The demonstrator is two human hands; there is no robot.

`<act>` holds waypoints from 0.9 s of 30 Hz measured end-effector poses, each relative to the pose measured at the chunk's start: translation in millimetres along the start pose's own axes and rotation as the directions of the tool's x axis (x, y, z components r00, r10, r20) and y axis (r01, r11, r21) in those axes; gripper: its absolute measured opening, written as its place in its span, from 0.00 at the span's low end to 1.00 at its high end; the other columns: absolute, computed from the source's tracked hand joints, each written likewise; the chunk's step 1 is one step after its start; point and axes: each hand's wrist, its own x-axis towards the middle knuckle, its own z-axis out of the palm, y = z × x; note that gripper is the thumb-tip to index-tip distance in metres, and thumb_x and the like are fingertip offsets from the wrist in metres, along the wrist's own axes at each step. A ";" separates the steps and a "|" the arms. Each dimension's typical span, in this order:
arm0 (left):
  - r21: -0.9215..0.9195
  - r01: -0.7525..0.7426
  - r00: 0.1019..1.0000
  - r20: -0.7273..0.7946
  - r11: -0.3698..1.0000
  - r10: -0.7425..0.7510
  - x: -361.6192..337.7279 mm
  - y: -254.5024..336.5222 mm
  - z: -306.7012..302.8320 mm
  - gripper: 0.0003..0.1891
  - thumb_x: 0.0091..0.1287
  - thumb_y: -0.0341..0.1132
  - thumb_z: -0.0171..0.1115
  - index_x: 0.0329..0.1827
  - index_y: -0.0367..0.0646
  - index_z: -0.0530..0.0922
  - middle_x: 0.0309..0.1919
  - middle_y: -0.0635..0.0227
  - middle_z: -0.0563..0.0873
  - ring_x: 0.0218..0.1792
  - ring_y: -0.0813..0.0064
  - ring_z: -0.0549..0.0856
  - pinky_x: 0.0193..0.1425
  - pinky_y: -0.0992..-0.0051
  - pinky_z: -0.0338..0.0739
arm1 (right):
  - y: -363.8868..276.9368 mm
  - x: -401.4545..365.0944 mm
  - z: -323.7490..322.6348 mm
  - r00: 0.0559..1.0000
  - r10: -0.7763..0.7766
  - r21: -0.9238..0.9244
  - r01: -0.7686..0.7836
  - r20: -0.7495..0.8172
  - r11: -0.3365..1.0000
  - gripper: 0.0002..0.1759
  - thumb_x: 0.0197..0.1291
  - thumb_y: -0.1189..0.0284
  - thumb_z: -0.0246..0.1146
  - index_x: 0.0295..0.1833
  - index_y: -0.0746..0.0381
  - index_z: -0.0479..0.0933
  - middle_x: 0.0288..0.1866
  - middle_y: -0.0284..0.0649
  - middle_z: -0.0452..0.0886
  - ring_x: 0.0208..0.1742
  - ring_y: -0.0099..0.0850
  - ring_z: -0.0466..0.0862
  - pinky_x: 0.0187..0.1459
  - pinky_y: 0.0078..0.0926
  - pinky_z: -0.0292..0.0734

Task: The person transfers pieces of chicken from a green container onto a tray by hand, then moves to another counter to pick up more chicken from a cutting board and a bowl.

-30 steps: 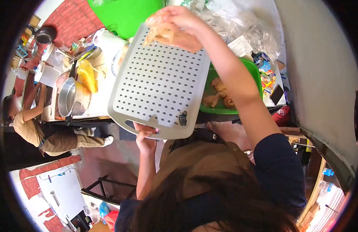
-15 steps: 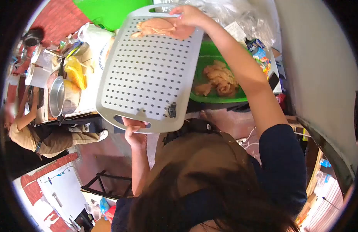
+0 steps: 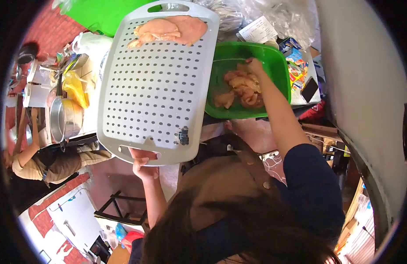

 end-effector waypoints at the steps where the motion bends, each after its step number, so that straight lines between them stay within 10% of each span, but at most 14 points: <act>1: -0.002 0.000 1.000 -0.012 1.000 0.000 -1.2 1.7 7.5 0.45 0.37 0.32 0.51 0.68 0.46 0.53 0.59 0.58 0.65 0.58 0.55 0.68 0.60 0.60 0.65 | 7.2 -6.1 9.8 0.989 -0.096 -0.100 0.084 -0.115 0.991 0.28 0.41 0.52 0.70 0.40 0.63 0.79 0.39 0.52 0.81 0.43 0.39 0.81 0.44 0.33 0.75; 4: 0.007 -0.001 1.000 0.001 1.000 0.001 -1.3 3.1 8.4 0.45 0.37 0.32 0.52 0.68 0.45 0.53 0.60 0.57 0.65 0.60 0.55 0.67 0.62 0.59 0.63 | 17.5 -3.5 25.1 0.986 -0.079 -0.149 0.056 -0.149 0.987 0.27 0.44 0.54 0.68 0.43 0.64 0.78 0.43 0.52 0.80 0.45 0.43 0.80 0.48 0.33 0.73; 7: 0.023 0.014 1.000 -0.024 1.000 -0.013 -3.4 2.6 6.7 0.46 0.37 0.32 0.52 0.69 0.45 0.52 0.60 0.57 0.64 0.62 0.55 0.63 0.63 0.58 0.61 | 22.2 11.6 27.2 0.974 0.023 -0.250 0.035 0.225 0.968 0.25 0.43 0.55 0.68 0.40 0.66 0.79 0.41 0.49 0.81 0.46 0.37 0.80 0.48 0.32 0.73; 10: 0.011 0.000 1.000 -0.007 1.000 0.000 -3.2 3.5 13.5 0.46 0.37 0.33 0.52 0.69 0.45 0.52 0.61 0.56 0.64 0.63 0.55 0.63 0.64 0.58 0.60 | 19.4 15.9 20.3 0.885 -0.163 -0.461 0.376 0.436 0.804 0.20 0.44 0.61 0.67 0.39 0.64 0.79 0.36 0.48 0.81 0.40 0.37 0.82 0.43 0.33 0.75; 13: 0.011 -0.030 1.000 0.008 1.000 0.029 -1.9 1.4 10.0 0.46 0.37 0.33 0.52 0.69 0.45 0.51 0.61 0.56 0.64 0.62 0.55 0.63 0.65 0.58 0.59 | 32.1 6.9 5.4 0.933 -0.311 -0.159 0.340 0.184 0.927 0.15 0.43 0.67 0.68 0.36 0.65 0.79 0.31 0.49 0.81 0.34 0.41 0.81 0.38 0.34 0.76; 20: 0.006 -0.022 1.000 0.010 1.000 0.022 0.2 5.5 15.7 0.45 0.38 0.33 0.52 0.68 0.43 0.53 0.58 0.56 0.66 0.58 0.56 0.67 0.60 0.62 0.64 | 62.0 11.7 -10.4 0.953 -0.213 0.049 0.207 0.216 0.977 0.14 0.52 0.62 0.57 0.34 0.62 0.79 0.32 0.50 0.80 0.29 0.44 0.78 0.31 0.38 0.72; 25: 0.051 -0.017 1.000 0.015 0.999 0.016 1.2 7.2 7.5 0.44 0.38 0.33 0.51 0.67 0.43 0.54 0.54 0.57 0.69 0.49 0.59 0.73 0.49 0.68 0.71 | 11.7 -20.5 -50.2 0.914 -0.276 -0.526 0.398 0.296 0.752 0.17 0.53 0.61 0.60 0.32 0.67 0.79 0.29 0.44 0.80 0.27 0.33 0.78 0.31 0.32 0.72; 27: 0.055 -0.011 1.000 0.027 0.998 0.009 1.5 7.6 6.8 0.43 0.38 0.33 0.51 0.67 0.43 0.54 0.54 0.57 0.69 0.48 0.60 0.73 0.47 0.69 0.72 | -0.3 -32.8 -69.8 0.960 -0.228 -0.285 0.267 0.162 0.921 0.16 0.52 0.62 0.62 0.32 0.66 0.79 0.30 0.42 0.81 0.30 0.30 0.79 0.33 0.29 0.74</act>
